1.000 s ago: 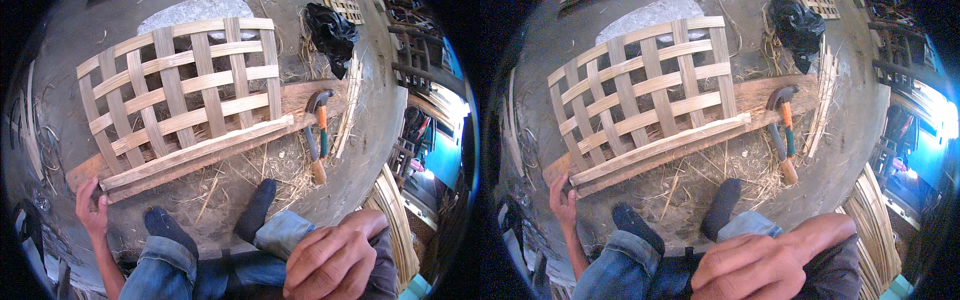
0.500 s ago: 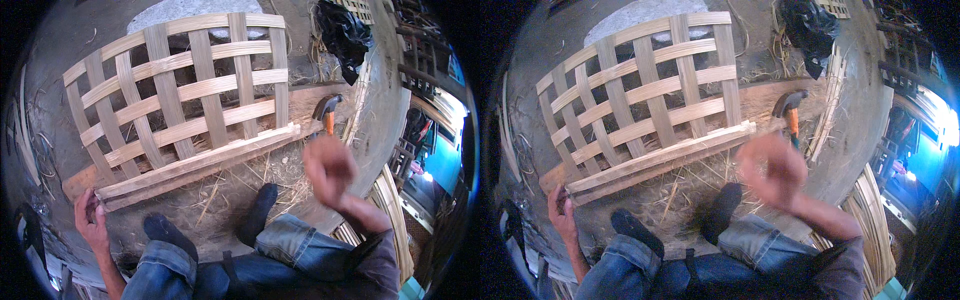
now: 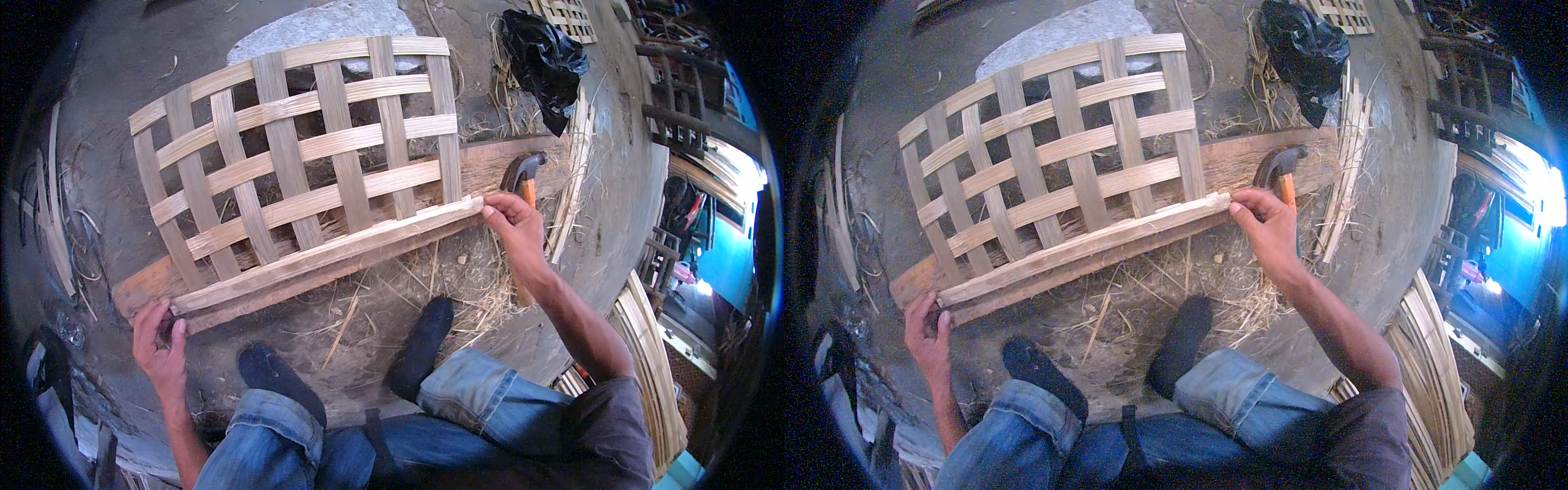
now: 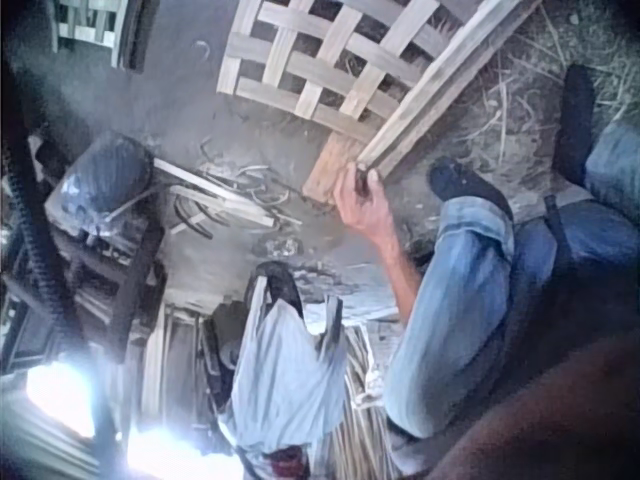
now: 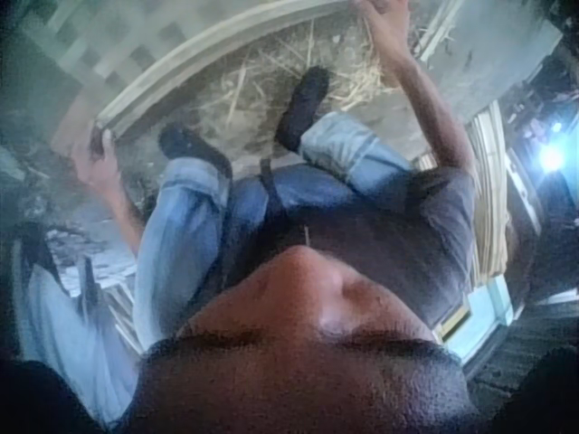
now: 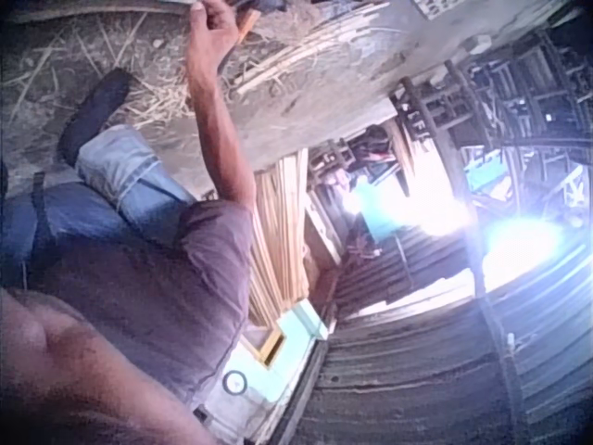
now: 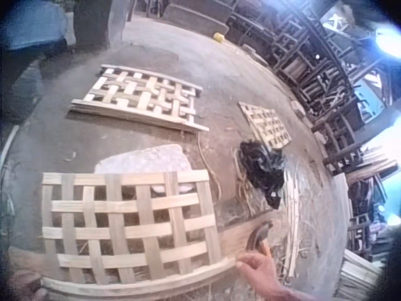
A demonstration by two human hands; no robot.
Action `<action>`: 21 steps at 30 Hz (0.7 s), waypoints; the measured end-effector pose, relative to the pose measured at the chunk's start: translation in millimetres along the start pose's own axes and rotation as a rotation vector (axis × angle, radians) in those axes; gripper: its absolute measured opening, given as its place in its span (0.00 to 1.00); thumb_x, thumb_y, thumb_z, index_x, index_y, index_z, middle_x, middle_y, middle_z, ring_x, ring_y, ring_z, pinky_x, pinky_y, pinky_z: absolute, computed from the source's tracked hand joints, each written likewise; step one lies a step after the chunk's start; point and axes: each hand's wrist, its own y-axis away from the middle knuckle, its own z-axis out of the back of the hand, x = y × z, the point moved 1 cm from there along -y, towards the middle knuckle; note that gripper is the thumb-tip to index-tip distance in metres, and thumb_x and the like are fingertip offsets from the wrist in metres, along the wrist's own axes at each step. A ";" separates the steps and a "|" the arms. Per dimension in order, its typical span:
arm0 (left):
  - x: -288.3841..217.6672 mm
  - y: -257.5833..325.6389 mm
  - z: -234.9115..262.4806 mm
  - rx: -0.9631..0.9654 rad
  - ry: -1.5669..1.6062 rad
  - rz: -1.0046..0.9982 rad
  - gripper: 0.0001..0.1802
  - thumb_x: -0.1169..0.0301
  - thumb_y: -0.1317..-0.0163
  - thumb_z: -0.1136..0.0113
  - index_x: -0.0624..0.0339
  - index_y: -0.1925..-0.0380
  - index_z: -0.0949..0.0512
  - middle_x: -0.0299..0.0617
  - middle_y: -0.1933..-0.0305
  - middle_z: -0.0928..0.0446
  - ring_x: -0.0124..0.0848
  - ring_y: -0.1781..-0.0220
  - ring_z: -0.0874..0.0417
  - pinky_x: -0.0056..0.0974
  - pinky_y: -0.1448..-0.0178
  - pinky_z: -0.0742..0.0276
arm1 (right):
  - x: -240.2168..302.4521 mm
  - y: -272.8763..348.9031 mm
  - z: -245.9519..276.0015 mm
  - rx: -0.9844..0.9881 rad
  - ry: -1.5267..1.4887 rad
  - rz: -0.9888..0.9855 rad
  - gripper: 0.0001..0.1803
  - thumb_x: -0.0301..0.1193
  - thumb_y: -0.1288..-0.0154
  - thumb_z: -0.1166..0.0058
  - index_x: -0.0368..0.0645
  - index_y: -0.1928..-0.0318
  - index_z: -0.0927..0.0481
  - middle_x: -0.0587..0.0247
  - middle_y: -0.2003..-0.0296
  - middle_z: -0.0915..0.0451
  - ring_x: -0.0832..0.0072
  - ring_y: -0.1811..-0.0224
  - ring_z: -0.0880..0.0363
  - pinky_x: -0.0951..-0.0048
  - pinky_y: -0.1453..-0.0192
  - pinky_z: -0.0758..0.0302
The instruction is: The person assembles a wooden lattice by placing thin wooden strips across a woven grid and securing them with a hammer and nails. The person repeatedly picks up strips, aligns them, and hammers nails to fasten the pieces together.
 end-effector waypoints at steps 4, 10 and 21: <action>-5.5 -1.2 0.0 -0.030 -0.022 -0.038 0.18 0.82 0.43 0.35 0.63 0.51 0.18 0.46 0.47 0.23 0.32 0.52 0.19 0.34 0.49 0.20 | 2.4 0.0 -7.0 -0.010 0.039 -0.006 0.09 0.24 0.34 0.39 0.38 0.54 0.18 0.72 0.61 0.18 0.87 0.60 0.23 0.82 0.53 0.27; -4.9 -3.7 -3.4 -0.030 0.005 -0.030 0.17 0.81 0.42 0.35 0.63 0.51 0.18 0.46 0.48 0.23 0.32 0.51 0.19 0.34 0.49 0.20 | -0.9 0.4 -6.6 -0.026 0.036 0.016 0.09 0.26 0.34 0.38 0.36 0.55 0.16 0.69 0.61 0.16 0.84 0.60 0.21 0.79 0.53 0.25; -15.6 -6.4 -1.0 -0.049 -0.100 -0.105 0.18 0.80 0.46 0.31 0.60 0.53 0.16 0.45 0.51 0.20 0.32 0.56 0.17 0.33 0.51 0.18 | 1.4 -1.3 -1.3 0.011 0.202 0.065 0.11 0.32 0.32 0.40 0.39 0.54 0.18 0.70 0.60 0.19 0.81 0.55 0.23 0.75 0.47 0.28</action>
